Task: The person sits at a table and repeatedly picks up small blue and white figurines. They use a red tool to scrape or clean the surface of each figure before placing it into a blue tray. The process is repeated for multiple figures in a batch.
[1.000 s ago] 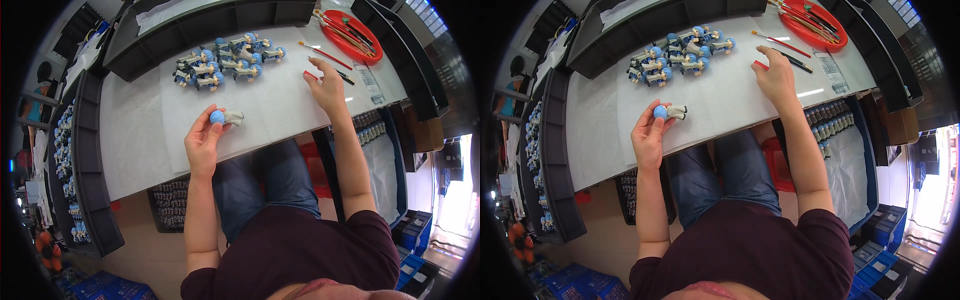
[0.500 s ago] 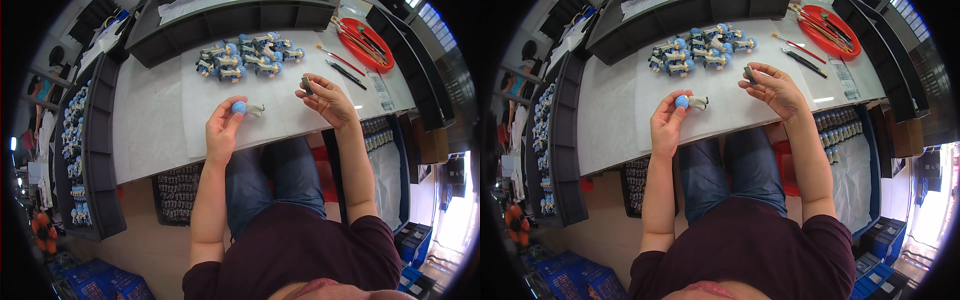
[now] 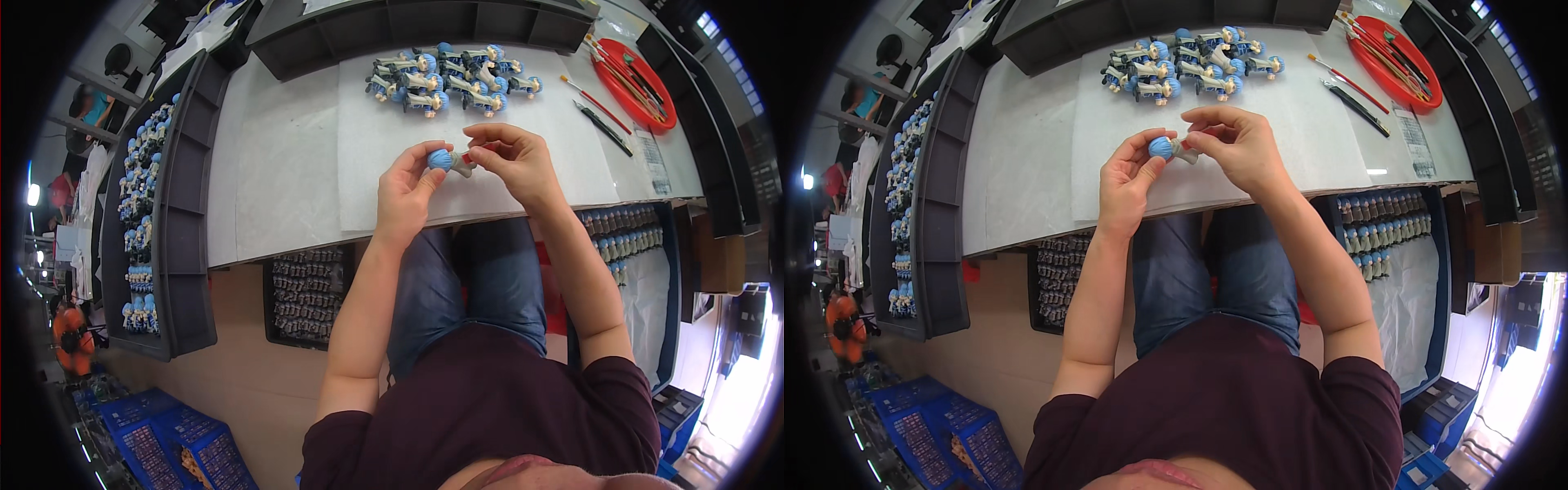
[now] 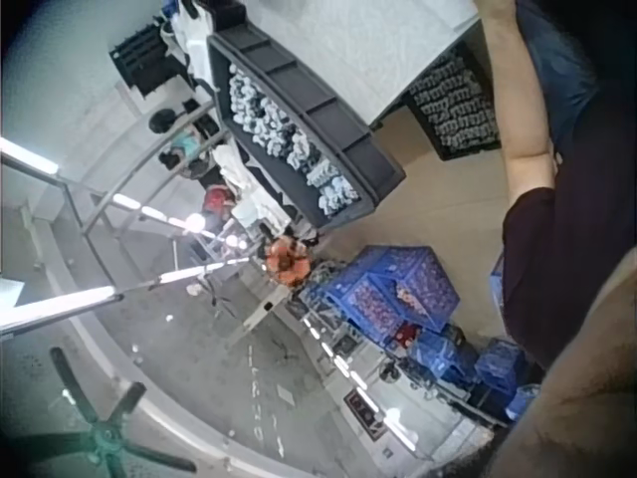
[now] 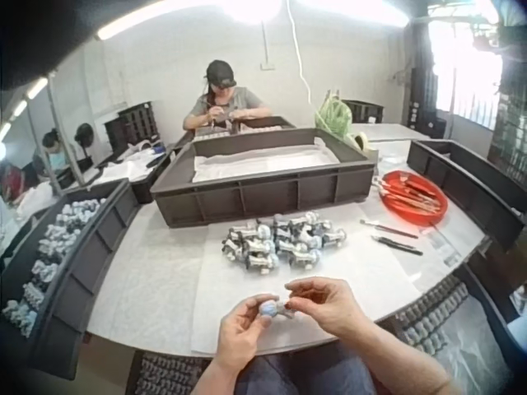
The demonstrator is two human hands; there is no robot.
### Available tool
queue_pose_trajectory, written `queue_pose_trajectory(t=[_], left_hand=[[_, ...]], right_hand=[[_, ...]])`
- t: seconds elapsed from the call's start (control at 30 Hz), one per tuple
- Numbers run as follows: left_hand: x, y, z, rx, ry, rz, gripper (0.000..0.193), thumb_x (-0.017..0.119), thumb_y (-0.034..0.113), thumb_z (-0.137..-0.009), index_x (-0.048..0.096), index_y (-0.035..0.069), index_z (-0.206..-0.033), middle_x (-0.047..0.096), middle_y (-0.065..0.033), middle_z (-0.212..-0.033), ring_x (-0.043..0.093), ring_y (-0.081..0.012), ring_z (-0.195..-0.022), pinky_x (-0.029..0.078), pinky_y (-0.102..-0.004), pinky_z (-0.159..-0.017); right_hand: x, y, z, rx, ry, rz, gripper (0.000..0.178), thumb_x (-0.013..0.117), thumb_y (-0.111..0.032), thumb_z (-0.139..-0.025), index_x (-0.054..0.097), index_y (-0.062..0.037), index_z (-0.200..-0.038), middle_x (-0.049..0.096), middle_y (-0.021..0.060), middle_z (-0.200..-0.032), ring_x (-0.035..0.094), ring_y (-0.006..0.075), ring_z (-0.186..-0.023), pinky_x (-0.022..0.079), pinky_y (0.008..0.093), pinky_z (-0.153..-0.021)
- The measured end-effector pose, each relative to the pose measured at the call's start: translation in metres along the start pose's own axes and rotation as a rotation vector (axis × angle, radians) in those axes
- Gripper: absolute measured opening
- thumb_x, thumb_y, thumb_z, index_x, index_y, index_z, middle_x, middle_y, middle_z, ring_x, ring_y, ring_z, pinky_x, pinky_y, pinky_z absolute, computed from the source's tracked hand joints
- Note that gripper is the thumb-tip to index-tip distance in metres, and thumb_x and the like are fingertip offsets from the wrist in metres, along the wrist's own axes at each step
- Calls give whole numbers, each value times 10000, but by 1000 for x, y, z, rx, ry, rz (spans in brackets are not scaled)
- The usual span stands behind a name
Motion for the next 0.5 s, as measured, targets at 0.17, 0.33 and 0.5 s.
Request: queue_pose_trajectory(t=[0.17, 0.33, 0.5], left_hand=[[1, -2, -1, 7, 1, 14, 301, 522, -52, -871, 515, -39, -1172, 585, -120, -1146, 562, -169, -1045, 427, -280, -950], [2, 0, -1, 13, 8, -3, 300, 522, -56, -868, 515, -40, -1168, 588, -126, -1142, 564, -175, -1047, 428, -285, -953], [1, -2, -1, 32, 12, 20, 301, 527, -61, -863, 516, -43, -1163, 596, -130, -1126, 574, -177, -1031, 434, -292, -950]], right_hand=[[9, 2, -1, -6, 24, 117, 237, 654, -28, -788, 641, 31, -1017, 676, 102, -844, 651, 131, -782, 505, 246, -706], [7, -4, 4, -91, 51, 226, 239, 656, -26, -783, 638, 30, -1014, 676, 116, -831, 655, 140, -762, 510, 255, -689], [18, -11, 2, -106, 27, 218, 223, 638, 19, -766, 616, 26, -988, 665, 139, -800, 664, 177, -734, 512, 275, -661]])
Point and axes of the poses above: each hand's wrist, its own z-axis away from the middle knuckle, its own x-axis out of the palm, y = z × x, the point moved 5 cm from there along -z, towards the middle knuckle
